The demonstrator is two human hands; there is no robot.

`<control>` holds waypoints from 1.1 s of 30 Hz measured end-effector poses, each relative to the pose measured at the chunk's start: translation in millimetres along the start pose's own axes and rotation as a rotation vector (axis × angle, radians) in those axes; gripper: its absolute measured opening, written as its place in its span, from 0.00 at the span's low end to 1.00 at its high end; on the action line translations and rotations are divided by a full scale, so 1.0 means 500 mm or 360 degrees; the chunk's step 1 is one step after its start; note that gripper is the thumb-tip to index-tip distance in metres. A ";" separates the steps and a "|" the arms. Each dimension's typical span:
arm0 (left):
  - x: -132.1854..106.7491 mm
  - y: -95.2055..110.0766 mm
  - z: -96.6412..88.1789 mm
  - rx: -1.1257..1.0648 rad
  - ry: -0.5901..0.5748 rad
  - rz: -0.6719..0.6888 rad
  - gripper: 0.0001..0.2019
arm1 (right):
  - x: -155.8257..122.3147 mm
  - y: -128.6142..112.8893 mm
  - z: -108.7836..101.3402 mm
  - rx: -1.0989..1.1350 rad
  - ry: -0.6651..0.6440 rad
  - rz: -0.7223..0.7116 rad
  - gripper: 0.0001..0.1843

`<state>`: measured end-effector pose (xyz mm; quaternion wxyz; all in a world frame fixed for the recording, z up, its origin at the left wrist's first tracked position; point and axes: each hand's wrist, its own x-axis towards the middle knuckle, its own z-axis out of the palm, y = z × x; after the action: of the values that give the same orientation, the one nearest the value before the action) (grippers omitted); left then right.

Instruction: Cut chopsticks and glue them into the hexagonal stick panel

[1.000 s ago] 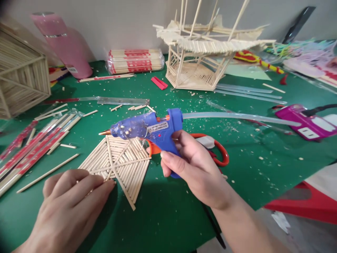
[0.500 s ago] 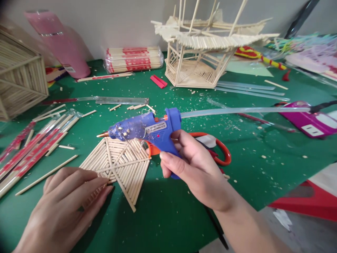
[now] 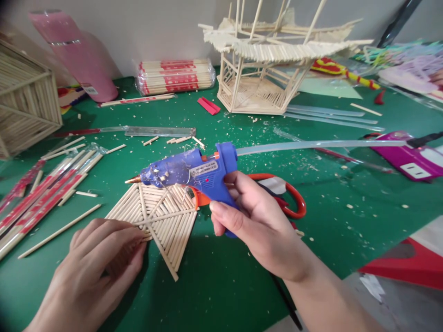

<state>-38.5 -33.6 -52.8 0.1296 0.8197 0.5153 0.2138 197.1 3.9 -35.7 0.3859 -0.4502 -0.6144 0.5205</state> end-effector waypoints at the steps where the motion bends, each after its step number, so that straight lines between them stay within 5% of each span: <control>1: 0.001 -0.001 0.000 -0.0001 0.0001 0.0006 0.05 | 0.000 -0.001 0.000 -0.0010 -0.0001 -0.0007 0.05; 33: 0.000 0.008 0.011 -0.0137 0.0026 -0.0074 0.07 | -0.001 0.006 -0.002 -0.0113 -0.0002 0.0036 0.07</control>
<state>-32.9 -35.0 -55.8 0.1655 0.7994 0.5256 0.2396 198.6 3.7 -38.3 0.3632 -0.4702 -0.6276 0.5030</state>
